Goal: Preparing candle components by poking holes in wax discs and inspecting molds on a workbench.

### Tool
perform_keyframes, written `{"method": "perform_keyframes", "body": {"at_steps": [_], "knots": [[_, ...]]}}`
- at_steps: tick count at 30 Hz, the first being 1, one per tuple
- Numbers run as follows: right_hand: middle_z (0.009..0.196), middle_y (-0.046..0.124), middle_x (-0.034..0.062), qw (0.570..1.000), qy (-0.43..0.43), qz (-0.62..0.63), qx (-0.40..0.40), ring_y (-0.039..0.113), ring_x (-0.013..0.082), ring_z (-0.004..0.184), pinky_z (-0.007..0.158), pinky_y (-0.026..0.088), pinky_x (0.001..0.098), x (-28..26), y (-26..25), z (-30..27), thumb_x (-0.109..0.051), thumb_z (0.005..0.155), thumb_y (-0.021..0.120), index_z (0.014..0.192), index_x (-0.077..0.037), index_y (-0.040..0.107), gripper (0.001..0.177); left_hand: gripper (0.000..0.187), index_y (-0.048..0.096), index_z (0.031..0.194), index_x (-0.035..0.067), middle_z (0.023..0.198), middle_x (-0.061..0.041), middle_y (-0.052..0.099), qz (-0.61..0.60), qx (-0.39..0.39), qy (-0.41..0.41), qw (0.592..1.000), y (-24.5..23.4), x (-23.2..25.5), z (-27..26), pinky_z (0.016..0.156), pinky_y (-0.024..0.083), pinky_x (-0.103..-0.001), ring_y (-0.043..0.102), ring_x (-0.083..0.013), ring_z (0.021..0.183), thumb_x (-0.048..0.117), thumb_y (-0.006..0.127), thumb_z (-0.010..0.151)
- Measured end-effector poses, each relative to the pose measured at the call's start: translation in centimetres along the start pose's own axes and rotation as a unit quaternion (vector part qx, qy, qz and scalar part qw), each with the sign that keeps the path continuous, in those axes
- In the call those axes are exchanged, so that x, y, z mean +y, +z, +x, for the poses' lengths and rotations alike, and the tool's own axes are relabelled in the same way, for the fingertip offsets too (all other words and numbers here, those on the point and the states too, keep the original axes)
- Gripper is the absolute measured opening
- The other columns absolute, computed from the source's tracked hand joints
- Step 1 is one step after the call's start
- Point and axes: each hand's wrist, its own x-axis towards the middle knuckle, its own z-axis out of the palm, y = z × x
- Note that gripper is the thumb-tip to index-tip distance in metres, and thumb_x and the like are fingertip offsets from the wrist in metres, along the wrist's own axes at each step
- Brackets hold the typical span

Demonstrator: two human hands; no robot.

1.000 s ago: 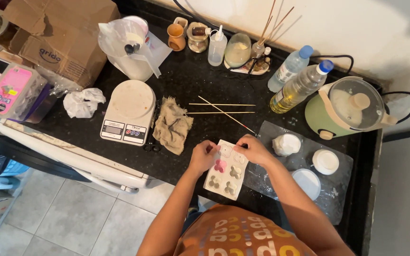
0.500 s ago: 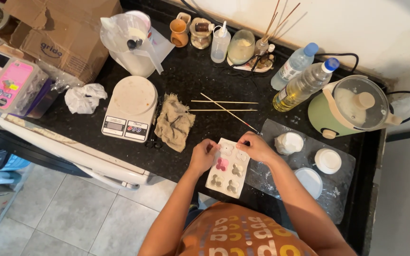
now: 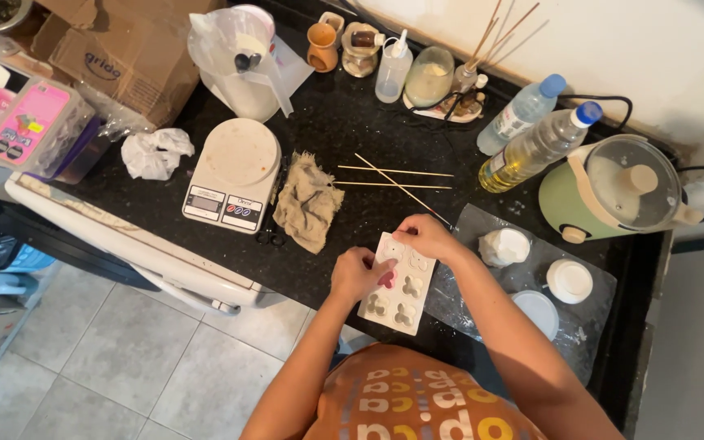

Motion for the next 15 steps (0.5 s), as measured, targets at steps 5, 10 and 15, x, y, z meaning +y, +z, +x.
{"method": "perform_keyframes", "body": {"at_steps": [5,10,15], "knots": [[0.084,0.072,0.0133,1.0,-0.023,0.011,0.009,0.068,0.0284,0.082,0.072,0.053,0.0375,2.1,0.9,1.2,-0.023,0.086,0.076,0.091,-0.009,0.08,0.016,0.034,0.077,0.092,0.003,0.094,-0.016,0.072,-0.012,0.015,0.02,1.0,2.2,-2.6,2.3,0.08,0.058,-0.046,0.072,-0.0382,0.093,0.033,0.083,0.077],[0.086,0.069,0.0118,0.997,-0.043,-0.026,0.054,0.068,0.0309,0.087,0.078,0.054,0.0393,3.9,1.8,2.2,-0.027,0.093,0.072,0.096,-0.009,0.077,0.019,0.032,0.078,0.092,0.006,0.095,-0.011,0.071,-0.012,0.008,0.015,1.0,3.9,-4.3,3.0,0.079,0.058,-0.043,0.072,-0.0336,0.092,0.033,0.082,0.076],[0.087,0.069,0.0092,0.995,-0.044,-0.041,0.076,0.068,0.0295,0.089,0.079,0.054,0.0389,3.0,1.9,1.4,-0.031,0.092,0.075,0.095,-0.011,0.076,0.021,0.031,0.078,0.095,0.006,0.097,-0.009,0.071,0.013,-0.005,0.016,1.0,3.7,-4.2,2.7,0.08,0.058,-0.043,0.073,-0.0329,0.093,0.031,0.082,0.077]]}}
